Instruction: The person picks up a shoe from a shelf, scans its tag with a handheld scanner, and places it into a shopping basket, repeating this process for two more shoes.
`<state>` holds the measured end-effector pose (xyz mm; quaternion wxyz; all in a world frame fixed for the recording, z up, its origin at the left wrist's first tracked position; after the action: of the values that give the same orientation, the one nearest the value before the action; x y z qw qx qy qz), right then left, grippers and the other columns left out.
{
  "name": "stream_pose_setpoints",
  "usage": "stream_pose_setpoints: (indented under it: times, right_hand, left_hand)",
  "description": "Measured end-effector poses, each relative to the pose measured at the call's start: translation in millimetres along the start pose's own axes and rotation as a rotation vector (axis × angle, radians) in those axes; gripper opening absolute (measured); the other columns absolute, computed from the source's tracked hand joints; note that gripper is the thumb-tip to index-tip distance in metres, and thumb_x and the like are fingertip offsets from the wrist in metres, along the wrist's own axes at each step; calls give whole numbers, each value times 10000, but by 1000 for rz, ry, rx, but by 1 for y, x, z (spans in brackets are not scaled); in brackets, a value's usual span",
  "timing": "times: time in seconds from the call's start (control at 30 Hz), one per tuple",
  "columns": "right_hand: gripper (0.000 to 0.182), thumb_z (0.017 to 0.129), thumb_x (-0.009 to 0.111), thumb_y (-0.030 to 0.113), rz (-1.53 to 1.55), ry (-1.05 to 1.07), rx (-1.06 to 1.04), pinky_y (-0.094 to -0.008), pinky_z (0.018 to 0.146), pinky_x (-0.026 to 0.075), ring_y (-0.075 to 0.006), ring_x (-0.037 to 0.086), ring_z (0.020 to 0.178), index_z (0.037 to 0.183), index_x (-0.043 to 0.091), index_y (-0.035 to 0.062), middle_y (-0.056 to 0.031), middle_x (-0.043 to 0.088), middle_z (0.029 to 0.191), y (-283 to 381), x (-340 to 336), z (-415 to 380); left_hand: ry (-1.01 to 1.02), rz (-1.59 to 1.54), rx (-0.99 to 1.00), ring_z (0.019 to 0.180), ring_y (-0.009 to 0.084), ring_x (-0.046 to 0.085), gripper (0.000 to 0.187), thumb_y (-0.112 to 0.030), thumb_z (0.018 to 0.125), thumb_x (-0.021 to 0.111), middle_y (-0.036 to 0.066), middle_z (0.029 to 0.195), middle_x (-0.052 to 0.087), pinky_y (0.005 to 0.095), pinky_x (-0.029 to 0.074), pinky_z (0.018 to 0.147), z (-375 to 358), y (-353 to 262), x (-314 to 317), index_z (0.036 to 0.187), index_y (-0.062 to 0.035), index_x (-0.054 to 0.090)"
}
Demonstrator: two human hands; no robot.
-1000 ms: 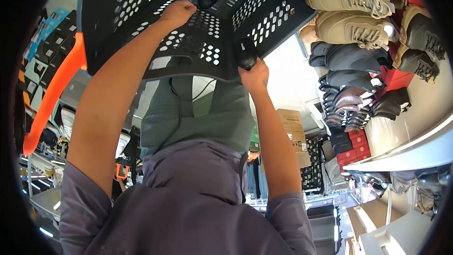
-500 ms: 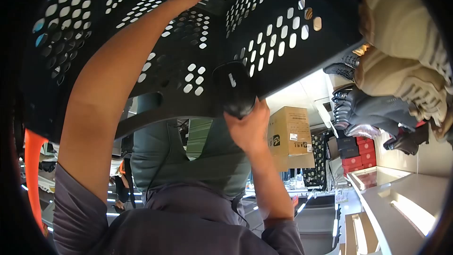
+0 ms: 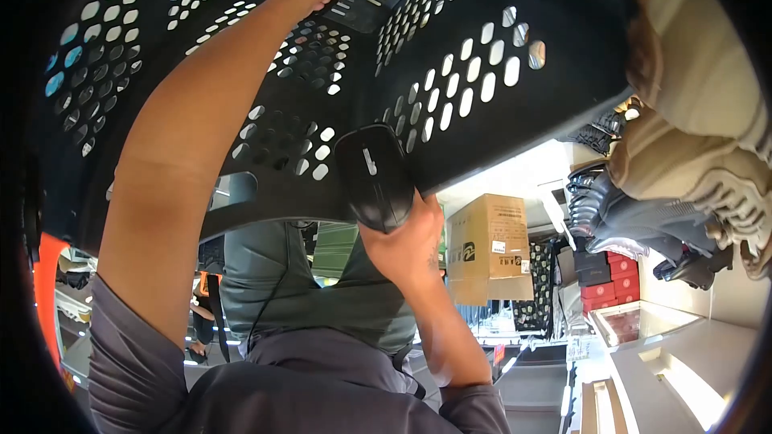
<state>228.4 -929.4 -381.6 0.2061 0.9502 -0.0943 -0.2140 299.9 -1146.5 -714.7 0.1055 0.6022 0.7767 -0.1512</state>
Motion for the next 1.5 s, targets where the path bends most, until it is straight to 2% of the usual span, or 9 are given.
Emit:
stream_pose_setpoints:
  times: [0.13,0.2,0.53,0.97,1.07,1.1,1.17,1.4,1.5]
  right_hand:
    - [359,620,736,87,53,-7,117,-460,751,493,-420,614,832,956,637,4,-197,635,881,-3,3,-1]
    - [326,632,730,94,35,-37,71,-456,738,503,-425,624,807,929,638,-5,-202,644,854,-4,6,-1]
    - [315,708,749,177,66,57,69,-352,748,512,-266,689,804,968,677,14,-147,706,856,6,-5,-5]
    - [154,714,722,13,289,-70,59,-302,648,470,-143,584,653,862,679,11,-44,644,735,41,-80,-121]
    - [290,873,600,148,923,97,-3,-335,844,463,-193,575,944,1132,578,21,-94,604,1082,28,-102,-141]
    - [426,950,517,229,1468,297,-73,-345,969,432,-218,533,1135,1327,480,34,-120,532,1315,26,-106,-150]
    - [494,954,490,257,1275,264,-313,-339,1080,341,-215,447,1261,1391,406,43,-135,442,1412,79,-115,-205]
    - [379,860,630,118,800,-241,-547,-346,880,523,-215,637,1001,1211,546,2,-124,634,1114,185,-138,-323]
    - [400,830,659,71,1450,-12,-572,-323,818,517,-176,634,935,1208,549,-1,-102,642,1044,127,-132,-309]
  left_hand:
    - [-62,375,318,695,214,650,201,-223,858,548,113,769,678,347,523,590,-37,10,-12,832,-55,656]
    - [-25,873,478,1065,344,628,336,-193,934,394,196,1136,642,445,508,891,-74,13,-16,1093,-69,664]
    - [24,-38,256,935,368,646,427,-353,871,430,205,1046,662,443,512,837,-234,2,-79,927,-19,690]
    - [77,-347,944,563,241,641,357,-179,920,512,144,611,642,352,481,558,-556,-8,-195,642,27,598]
    - [275,-293,1089,509,280,605,328,-128,886,552,167,575,597,364,448,497,-633,-15,-229,595,25,534]
    - [356,-370,1234,500,252,605,322,-107,898,537,140,572,607,350,445,483,-659,-22,-239,606,22,503]
    - [567,-299,1270,561,205,642,287,-104,916,507,105,609,626,334,472,516,-685,-25,-251,658,20,516]
    - [871,-338,1372,669,158,635,153,-95,905,535,94,721,637,308,510,629,-722,-35,-257,856,34,600]
    - [671,-388,1311,806,145,630,284,-78,776,706,74,900,656,311,520,744,-713,-26,-247,1024,19,605]
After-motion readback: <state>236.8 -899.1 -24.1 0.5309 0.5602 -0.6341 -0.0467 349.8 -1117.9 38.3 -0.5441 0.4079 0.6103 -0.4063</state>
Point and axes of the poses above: each hand's wrist, its own z-axis towards the middle knuckle, its own x-axis out of the palm, y = z × x, the point moved 3 cm from there along z, towards the middle knuckle
